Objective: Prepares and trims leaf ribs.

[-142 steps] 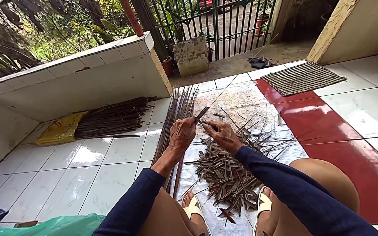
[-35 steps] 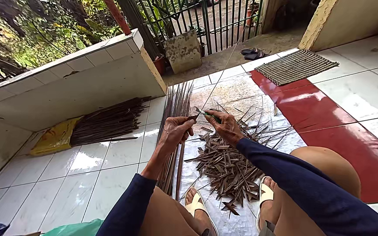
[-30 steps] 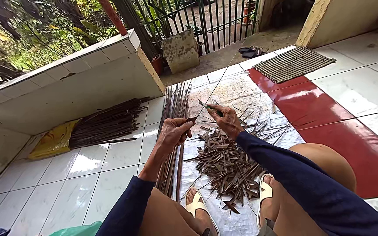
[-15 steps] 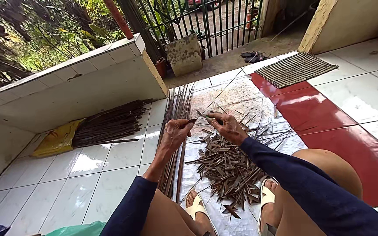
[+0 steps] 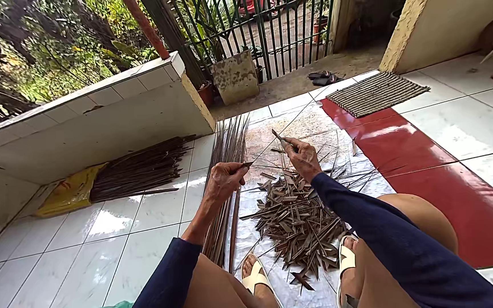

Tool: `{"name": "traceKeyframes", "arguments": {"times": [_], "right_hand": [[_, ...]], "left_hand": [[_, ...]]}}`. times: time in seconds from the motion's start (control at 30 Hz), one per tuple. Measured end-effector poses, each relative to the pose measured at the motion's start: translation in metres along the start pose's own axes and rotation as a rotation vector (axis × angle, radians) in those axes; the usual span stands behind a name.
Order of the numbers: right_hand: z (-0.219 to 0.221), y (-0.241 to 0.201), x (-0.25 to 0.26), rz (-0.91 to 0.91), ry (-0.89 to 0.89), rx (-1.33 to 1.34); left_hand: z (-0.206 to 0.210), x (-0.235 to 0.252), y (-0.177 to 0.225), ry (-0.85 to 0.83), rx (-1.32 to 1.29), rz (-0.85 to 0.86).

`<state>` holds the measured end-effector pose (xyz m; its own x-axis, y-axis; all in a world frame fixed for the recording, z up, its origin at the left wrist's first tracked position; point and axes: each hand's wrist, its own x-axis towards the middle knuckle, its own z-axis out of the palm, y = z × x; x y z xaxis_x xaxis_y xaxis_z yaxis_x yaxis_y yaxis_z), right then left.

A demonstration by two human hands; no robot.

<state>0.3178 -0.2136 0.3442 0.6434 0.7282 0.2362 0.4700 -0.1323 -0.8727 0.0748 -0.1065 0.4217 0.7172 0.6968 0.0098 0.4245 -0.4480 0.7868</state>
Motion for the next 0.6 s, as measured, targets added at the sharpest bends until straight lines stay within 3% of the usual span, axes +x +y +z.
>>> {"name": "traceKeyframes", "arguments": {"times": [0.13, 0.23, 0.43, 0.6], "right_hand": [[-0.012, -0.01, 0.008, -0.032, 0.063, 0.153], [-0.017, -0.011, 0.008, 0.026, 0.069, 0.249], [-0.004, -0.031, -0.024, 0.024, -0.182, 0.253], [-0.013, -0.054, -0.05, -0.034, -0.228, 0.428]], "left_hand": [[-0.004, 0.005, 0.001, 0.04, -0.026, -0.007], [0.001, 0.005, 0.007, 0.07, -0.188, -0.034], [0.016, -0.009, 0.029, 0.181, -0.506, -0.017], [0.021, -0.035, 0.047, 0.19, -0.69, -0.074]]}}
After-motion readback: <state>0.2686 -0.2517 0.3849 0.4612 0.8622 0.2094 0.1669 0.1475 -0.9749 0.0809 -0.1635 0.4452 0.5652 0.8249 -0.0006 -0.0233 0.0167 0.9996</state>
